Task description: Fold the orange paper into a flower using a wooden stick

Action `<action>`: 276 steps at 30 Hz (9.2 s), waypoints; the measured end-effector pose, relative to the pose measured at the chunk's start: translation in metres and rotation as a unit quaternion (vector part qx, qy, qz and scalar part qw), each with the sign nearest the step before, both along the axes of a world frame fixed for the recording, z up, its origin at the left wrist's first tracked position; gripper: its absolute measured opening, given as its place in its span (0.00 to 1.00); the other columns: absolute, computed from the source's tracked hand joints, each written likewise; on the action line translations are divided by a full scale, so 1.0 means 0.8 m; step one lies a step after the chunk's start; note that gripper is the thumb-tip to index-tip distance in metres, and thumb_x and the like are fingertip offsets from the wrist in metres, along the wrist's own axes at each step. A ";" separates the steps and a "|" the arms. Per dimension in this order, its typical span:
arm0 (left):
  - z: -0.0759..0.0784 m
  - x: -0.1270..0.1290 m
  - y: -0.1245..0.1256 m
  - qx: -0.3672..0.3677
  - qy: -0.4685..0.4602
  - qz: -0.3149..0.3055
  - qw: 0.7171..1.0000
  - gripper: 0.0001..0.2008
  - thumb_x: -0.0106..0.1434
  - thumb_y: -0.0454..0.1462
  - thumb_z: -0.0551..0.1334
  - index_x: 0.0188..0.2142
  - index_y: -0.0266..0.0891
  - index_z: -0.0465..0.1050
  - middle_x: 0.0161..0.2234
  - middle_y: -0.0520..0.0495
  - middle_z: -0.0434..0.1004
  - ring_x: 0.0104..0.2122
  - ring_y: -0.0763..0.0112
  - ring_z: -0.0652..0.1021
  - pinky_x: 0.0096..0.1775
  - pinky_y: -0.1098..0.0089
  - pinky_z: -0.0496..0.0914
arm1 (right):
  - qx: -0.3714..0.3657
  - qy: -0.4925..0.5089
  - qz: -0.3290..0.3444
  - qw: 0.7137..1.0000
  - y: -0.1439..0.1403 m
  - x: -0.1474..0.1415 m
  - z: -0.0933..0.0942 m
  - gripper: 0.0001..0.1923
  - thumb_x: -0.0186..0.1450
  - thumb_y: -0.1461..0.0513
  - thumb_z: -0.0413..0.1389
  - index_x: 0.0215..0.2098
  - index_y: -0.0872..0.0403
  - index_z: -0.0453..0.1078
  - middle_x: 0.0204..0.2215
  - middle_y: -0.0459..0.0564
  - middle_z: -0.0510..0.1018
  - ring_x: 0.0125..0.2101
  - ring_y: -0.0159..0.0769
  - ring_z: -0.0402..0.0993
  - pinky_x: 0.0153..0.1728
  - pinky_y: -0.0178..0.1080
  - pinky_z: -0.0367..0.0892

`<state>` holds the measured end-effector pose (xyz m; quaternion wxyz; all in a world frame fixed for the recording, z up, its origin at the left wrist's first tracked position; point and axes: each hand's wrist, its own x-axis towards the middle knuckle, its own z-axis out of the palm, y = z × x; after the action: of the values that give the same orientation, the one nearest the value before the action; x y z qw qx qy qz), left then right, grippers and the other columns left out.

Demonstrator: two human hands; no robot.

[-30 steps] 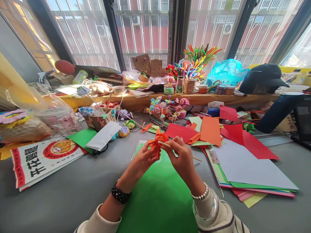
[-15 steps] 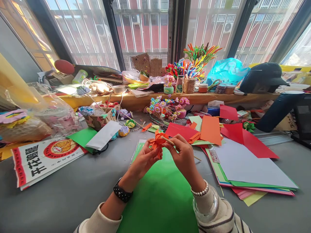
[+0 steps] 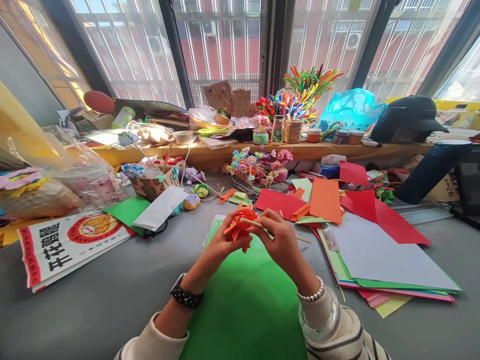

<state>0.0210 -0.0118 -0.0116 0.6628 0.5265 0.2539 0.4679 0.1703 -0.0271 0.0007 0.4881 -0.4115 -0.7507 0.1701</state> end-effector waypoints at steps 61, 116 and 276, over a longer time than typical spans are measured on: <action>-0.007 0.005 -0.002 0.001 -0.029 0.073 0.997 0.23 0.47 0.34 0.66 0.42 0.43 0.61 0.26 0.53 0.72 0.22 0.74 0.74 0.26 0.72 0.69 | 0.055 -0.034 -0.143 0.988 -0.001 -0.020 -0.011 0.09 0.63 0.61 0.47 0.28 0.54 0.64 0.26 0.47 0.64 0.25 0.31 0.62 0.25 0.33 0.59; -0.003 0.000 -0.005 -0.046 -0.040 0.050 0.997 0.23 0.52 0.44 0.62 0.45 0.39 0.59 0.27 0.52 0.71 0.21 0.76 0.72 0.26 0.73 0.65 | 0.117 -0.033 -0.074 0.990 -0.006 -0.026 -0.014 0.06 0.60 0.65 0.52 0.26 0.54 0.67 0.26 0.46 0.66 0.25 0.28 0.65 0.24 0.31 0.63; -0.017 -0.006 0.012 -0.002 0.100 0.049 0.994 0.27 0.45 0.33 0.66 0.46 0.39 0.63 0.38 0.45 0.72 0.31 0.70 0.75 0.32 0.70 0.71 | 0.006 -0.119 -0.093 0.988 0.006 -0.010 -0.024 0.07 0.58 0.59 0.55 0.26 0.53 0.72 0.25 0.47 0.70 0.24 0.31 0.68 0.23 0.34 0.64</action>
<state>0.0163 -0.0021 -0.0251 0.6113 0.5564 0.3457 0.4442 0.1625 -0.0225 -0.0184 0.4113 -0.4943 -0.7627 0.0693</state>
